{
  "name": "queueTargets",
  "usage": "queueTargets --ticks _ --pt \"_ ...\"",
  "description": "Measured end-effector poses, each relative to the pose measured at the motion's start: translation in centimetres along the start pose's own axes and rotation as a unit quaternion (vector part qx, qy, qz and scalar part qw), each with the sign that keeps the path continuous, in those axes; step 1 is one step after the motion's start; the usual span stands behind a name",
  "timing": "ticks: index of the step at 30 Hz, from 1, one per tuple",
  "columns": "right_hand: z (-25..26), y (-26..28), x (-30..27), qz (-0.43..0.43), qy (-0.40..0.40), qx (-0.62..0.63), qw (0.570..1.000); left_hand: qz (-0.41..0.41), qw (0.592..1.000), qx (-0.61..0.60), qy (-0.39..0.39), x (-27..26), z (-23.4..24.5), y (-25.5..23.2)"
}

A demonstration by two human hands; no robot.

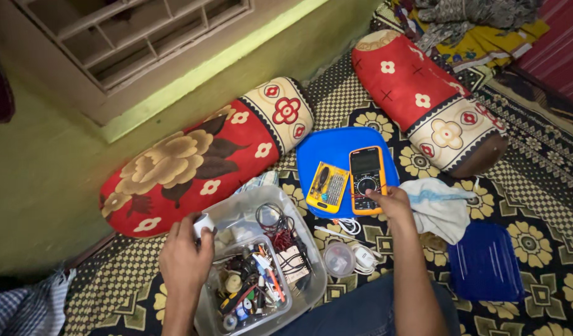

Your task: The person sorts through a container of electronic components and tools, handling a multimeter, wires, and small plastic parts while sitting on the floor.

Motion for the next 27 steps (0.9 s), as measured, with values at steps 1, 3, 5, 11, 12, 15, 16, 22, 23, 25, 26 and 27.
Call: queueTargets --ticks 1,3,5,11,12,15,16,22,23,25,26,27 --pt "-0.1 -0.3 0.3 0.013 0.005 0.04 0.999 -0.002 1.0 0.002 0.0 0.1 0.1 0.0" --pt "-0.3 -0.6 0.8 0.046 0.005 0.078 0.996 0.008 1.0 -0.004 0.001 0.0 0.3 0.1" --pt "-0.3 -0.7 1.1 0.085 -0.008 0.075 0.994 0.006 1.0 -0.006 -0.004 0.0 0.5 0.1" --pt "0.4 1.3 -0.2 0.154 -0.066 0.025 0.986 -0.016 0.999 -0.021 -0.03 0.3 1.0 0.1" --pt "0.6 2.1 -1.0 0.167 -0.074 0.013 0.983 -0.016 0.999 -0.023 -0.032 0.3 1.1 0.1" --pt "1.8 6.6 -5.1 0.243 -0.077 -0.003 0.967 0.0 0.999 -0.03 -0.025 0.8 1.7 0.0" --pt "2.0 8.5 -7.0 0.289 -0.061 0.0 0.955 0.009 0.999 -0.031 -0.021 0.9 2.0 0.1" --pt "-0.2 16.4 -20.5 0.44 -0.014 -0.039 0.897 -0.028 0.991 -0.104 -0.08 2.3 4.2 0.0" --pt "-1.6 17.3 -22.5 0.476 0.001 -0.057 0.878 -0.028 0.989 -0.109 -0.092 2.7 4.6 0.1" --pt "-5.2 18.5 -25.4 0.552 0.063 -0.083 0.827 -0.028 0.986 -0.122 -0.111 3.2 5.3 0.4" --pt "-6.9 18.7 -26.6 0.588 0.092 -0.094 0.798 -0.016 0.985 -0.125 -0.114 3.4 5.6 0.6" --pt "-8.9 18.4 -27.4 0.586 0.13 -0.119 0.791 -0.004 0.985 -0.129 -0.117 3.5 6.0 0.9"
Point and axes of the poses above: each hand's wrist, its own x-axis towards the middle knuckle, its own z-axis out of the back of the hand, y = z × x, the point moved 4 cm from there along x, towards the middle knuckle, and after that the axes turned 12 degrees about -y, right-handed, at the moved point
